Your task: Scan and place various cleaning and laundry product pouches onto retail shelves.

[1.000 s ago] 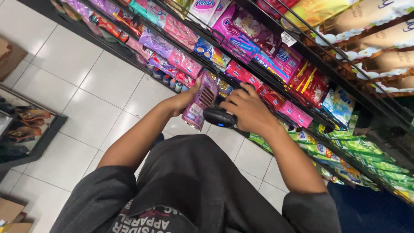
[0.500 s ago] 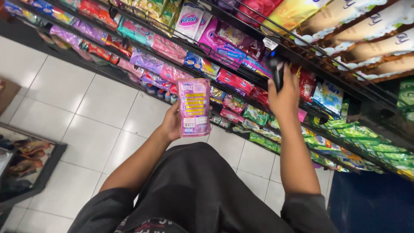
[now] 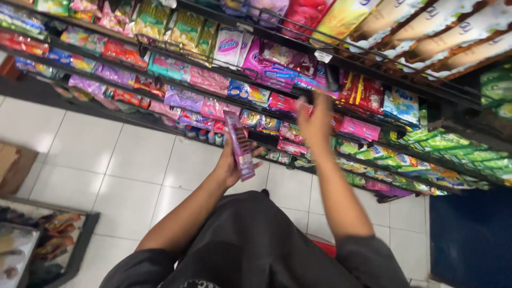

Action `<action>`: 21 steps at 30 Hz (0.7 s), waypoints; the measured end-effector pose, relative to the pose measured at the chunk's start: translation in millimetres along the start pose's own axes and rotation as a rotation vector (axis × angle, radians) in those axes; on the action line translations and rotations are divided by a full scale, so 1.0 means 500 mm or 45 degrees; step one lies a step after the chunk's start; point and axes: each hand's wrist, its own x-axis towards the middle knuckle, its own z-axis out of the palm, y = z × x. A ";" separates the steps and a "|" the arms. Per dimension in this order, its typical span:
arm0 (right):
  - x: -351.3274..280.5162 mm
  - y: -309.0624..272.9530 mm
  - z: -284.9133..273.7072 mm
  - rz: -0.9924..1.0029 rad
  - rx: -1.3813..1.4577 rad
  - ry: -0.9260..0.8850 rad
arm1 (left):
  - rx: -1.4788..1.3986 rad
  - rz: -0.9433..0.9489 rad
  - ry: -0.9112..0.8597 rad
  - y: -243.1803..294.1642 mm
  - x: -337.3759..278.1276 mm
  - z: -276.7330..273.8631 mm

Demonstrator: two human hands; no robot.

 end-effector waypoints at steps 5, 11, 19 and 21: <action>-0.229 -0.165 -0.067 0.820 0.830 -1.071 | 0.865 0.484 0.170 -0.024 0.032 -0.007; -0.306 -0.097 -0.146 1.129 1.455 -0.594 | 1.052 0.166 -0.175 -0.022 0.028 0.093; -0.347 0.010 -0.281 1.091 1.311 -0.397 | 1.066 -0.047 -0.534 -0.124 0.090 0.205; -0.323 0.033 -0.327 1.061 1.231 -0.383 | 1.141 -0.011 -0.597 -0.146 0.096 0.250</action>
